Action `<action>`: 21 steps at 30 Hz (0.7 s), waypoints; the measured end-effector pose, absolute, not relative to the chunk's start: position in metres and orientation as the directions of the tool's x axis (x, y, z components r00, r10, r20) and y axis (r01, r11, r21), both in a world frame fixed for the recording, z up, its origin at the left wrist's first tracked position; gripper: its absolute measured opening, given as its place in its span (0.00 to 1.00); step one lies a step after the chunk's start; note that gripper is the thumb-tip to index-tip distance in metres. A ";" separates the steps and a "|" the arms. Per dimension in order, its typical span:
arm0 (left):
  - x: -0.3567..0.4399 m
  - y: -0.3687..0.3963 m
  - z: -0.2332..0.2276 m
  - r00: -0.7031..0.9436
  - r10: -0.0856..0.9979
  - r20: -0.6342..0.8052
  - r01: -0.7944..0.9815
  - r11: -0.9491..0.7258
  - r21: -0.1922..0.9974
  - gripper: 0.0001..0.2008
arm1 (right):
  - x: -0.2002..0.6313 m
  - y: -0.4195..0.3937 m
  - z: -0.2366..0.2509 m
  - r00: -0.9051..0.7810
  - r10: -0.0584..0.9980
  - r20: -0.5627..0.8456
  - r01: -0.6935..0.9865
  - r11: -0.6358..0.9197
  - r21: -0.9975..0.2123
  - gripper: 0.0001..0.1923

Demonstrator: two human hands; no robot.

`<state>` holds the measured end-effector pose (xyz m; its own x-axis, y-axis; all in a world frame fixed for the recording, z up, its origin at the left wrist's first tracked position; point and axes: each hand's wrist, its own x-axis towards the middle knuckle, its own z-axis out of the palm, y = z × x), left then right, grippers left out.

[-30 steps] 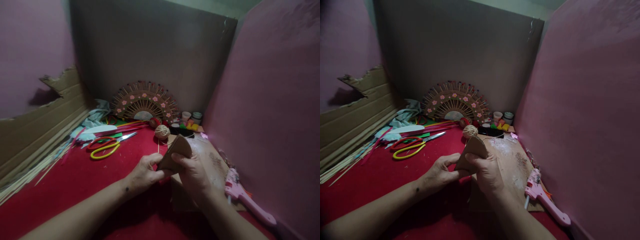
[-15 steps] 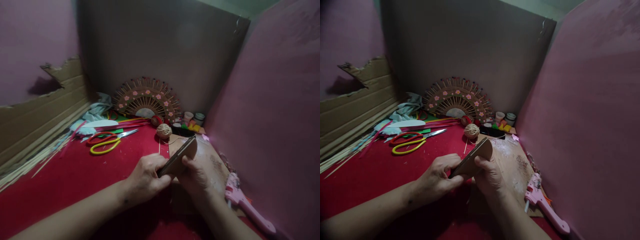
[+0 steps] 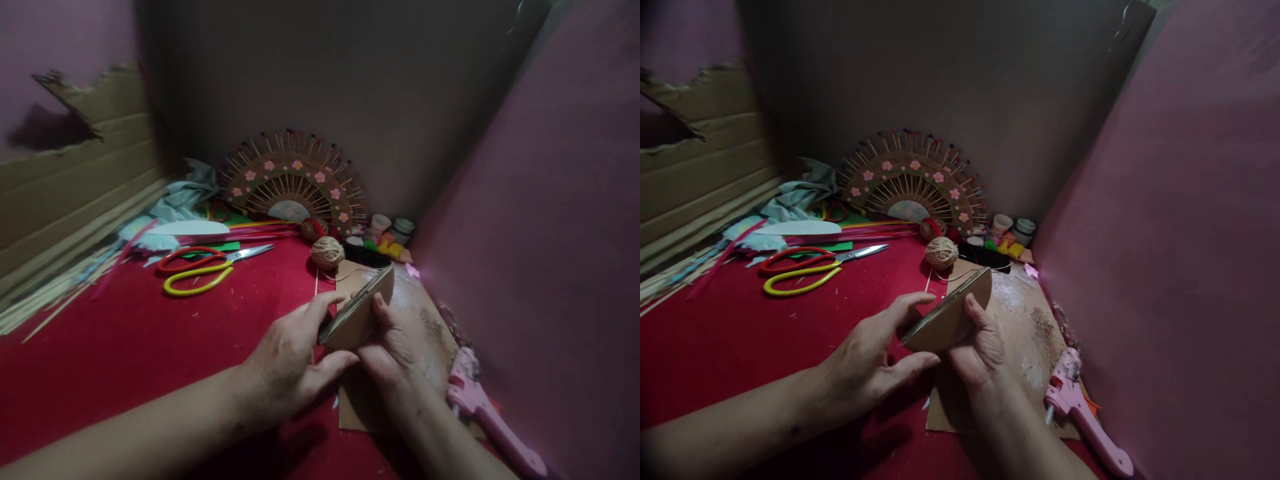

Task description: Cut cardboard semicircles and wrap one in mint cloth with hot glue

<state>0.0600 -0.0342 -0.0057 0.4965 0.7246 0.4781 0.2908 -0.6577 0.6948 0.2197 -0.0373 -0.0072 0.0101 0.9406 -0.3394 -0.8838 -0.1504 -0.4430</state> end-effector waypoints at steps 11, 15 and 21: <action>0.057 -0.025 -0.018 0.614 0.524 0.590 0.309 -0.847 0.432 0.31 | 0.223 -0.034 -0.006 -0.028 0.913 -0.406 -0.906 -0.194 -0.375 0.18; 0.057 -0.026 -0.013 0.600 0.519 0.609 0.323 -0.853 0.409 0.28 | 0.224 -0.032 -0.007 -0.081 0.915 -0.395 -0.895 -0.241 -0.375 0.19; 0.055 -0.025 -0.003 0.620 0.567 0.543 0.279 -0.806 0.522 0.33 | 0.221 -0.034 -0.015 -0.092 0.921 -0.379 -0.857 -0.267 -0.440 0.20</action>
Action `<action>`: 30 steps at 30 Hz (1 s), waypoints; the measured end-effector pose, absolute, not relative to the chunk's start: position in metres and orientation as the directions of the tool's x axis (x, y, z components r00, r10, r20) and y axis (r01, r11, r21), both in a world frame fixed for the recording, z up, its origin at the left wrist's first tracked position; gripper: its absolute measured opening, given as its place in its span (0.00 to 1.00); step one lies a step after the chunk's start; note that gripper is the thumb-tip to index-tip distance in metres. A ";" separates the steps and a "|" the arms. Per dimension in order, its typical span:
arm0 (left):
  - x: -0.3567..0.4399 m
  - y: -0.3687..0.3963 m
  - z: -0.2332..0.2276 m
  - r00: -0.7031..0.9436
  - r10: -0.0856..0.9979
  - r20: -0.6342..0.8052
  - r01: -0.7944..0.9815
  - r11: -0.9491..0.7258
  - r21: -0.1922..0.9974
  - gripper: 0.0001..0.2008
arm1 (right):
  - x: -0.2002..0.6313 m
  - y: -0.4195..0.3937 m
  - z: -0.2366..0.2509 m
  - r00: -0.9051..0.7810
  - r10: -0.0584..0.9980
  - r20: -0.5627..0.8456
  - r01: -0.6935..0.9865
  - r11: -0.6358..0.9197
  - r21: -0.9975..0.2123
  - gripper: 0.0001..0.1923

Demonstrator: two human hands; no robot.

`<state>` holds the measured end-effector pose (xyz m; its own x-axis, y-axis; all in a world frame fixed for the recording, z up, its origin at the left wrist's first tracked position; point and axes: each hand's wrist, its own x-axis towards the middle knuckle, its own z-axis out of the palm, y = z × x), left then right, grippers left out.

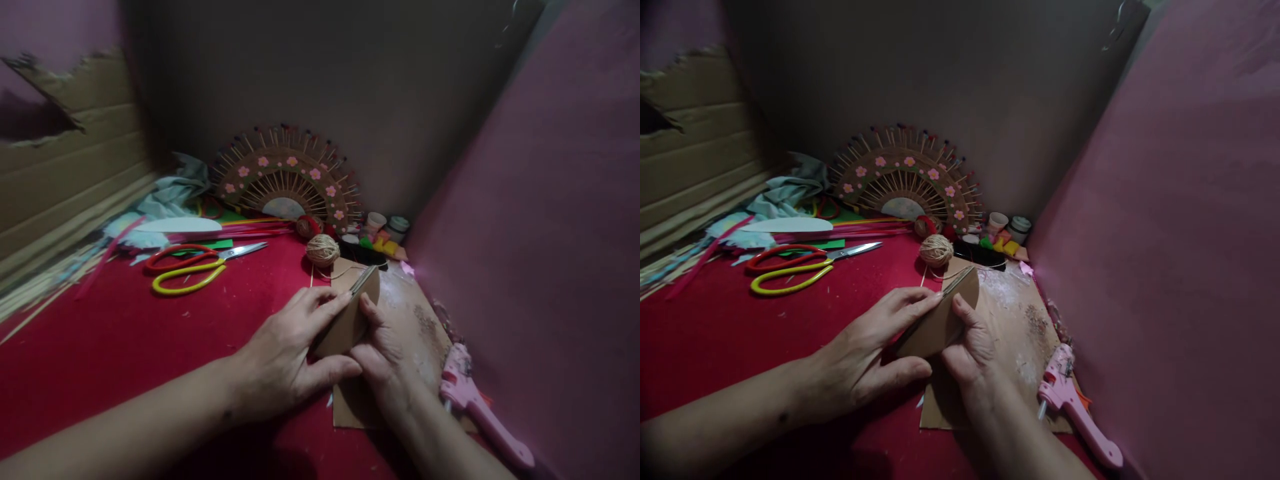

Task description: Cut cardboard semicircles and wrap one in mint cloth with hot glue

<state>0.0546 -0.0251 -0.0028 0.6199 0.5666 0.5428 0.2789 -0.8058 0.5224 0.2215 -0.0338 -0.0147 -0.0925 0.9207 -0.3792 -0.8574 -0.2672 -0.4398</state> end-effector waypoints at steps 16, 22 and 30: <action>0.052 -0.012 -0.006 0.570 0.534 0.624 0.267 -0.839 0.475 0.25 | 0.222 -0.033 -0.019 -0.111 0.939 -0.324 -0.861 -0.253 -0.440 0.19; 0.048 -0.019 0.003 0.476 0.480 0.737 0.206 -0.875 0.438 0.13 | 0.224 -0.032 -0.014 -0.113 0.937 -0.330 -0.872 -0.252 -0.418 0.12; 0.049 -0.021 0.008 0.454 0.483 0.748 0.166 -0.871 0.462 0.13 | 0.224 -0.034 -0.015 -0.084 0.932 -0.353 -0.856 -0.249 -0.454 0.09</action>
